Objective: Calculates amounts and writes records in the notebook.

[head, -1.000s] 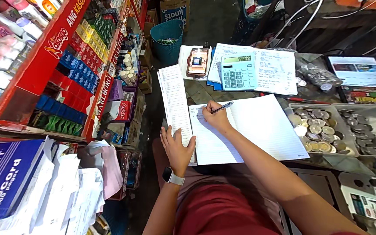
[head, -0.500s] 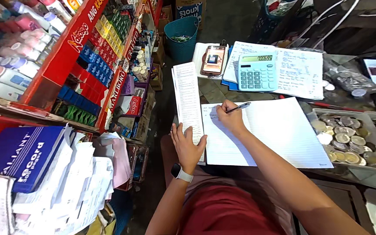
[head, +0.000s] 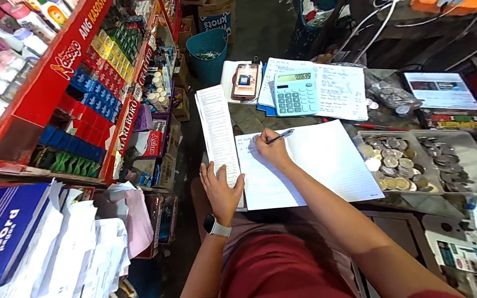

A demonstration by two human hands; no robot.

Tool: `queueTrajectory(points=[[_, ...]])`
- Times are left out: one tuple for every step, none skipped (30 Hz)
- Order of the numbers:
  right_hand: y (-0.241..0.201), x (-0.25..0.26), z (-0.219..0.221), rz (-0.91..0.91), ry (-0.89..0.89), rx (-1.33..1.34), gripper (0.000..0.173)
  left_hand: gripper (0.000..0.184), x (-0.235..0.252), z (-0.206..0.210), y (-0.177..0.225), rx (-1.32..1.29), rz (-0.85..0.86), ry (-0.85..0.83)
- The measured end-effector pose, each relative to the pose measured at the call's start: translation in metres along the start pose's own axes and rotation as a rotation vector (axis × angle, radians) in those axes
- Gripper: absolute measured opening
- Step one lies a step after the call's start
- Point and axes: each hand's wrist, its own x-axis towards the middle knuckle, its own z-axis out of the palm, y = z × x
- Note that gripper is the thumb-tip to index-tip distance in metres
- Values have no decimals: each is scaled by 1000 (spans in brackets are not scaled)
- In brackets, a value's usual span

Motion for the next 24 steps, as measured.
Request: queueTrajectory(points=[[1,0,1,-20,4,-6,34,57,0,0,0,4,0,1],[2,0,1,-31,6,-8,34,57,0,0,0,3,0,0],[2,0,1,-31,10,-3,34,57,0,-1,0,1,-1,-1],[1,0,1,-25,13,5,34,57,0,-1,0,-1,-2,-2],[1,-1,1,-23,15,9,34,57,0,-1,0,-3,-4,-4],[0,-1,1,-29,16,6,34,57,0,-1,0,-4,-5,-3],[1,-1,1,-41,19,0,34,57,0,-1,0,-3,-3,1],[1,-1,1,-44,22,-1,35,56,0,-1,0,-3,0,4],[1,-1,0,-37,23,0,35,56,1,-1,0,-4,1,4],[0,-1,0,-28,23,-1,35,56,1,-1,0,-6,1,3],[0,-1,0,-24,23,-5,35,56,0,-1,0,-6,1,4],[0,-1,1,-27,24,-14,35,56,0,-1,0,-7,2,5],[0,-1,1,-38,28,-23,35,56,0,-1,0,-5,2,4],[1,-1,1,-52,31,-33,35,57,0,-1,0,-4,2,2],[1,-1,1,-65,33,-44,34,57,0,-1,0,-3,4,4],[1,-1,1,-69,32,-51,34,56,0,-1,0,-3,8,8],[1,-1,1,-68,30,-53,34,56,0,-1,0,-3,10,9],[1,-2,1,-65,26,-49,34,57,0,-1,0,-3,10,8],[1,-2,1,-60,27,-43,34,57,0,-1,0,-2,10,3],[1,-1,1,-49,29,-31,34,57,1,-2,0,1,10,0],[1,-2,1,-44,30,-20,34,57,1,-2,0,4,9,0],[1,-2,1,-53,35,-13,35,57,1,-2,0,4,8,1],[2,-2,1,-65,43,-15,35,57,0,-2,0,4,6,1],[3,-2,2,-74,55,-21,35,57,0,-1,-1,5,7,4]])
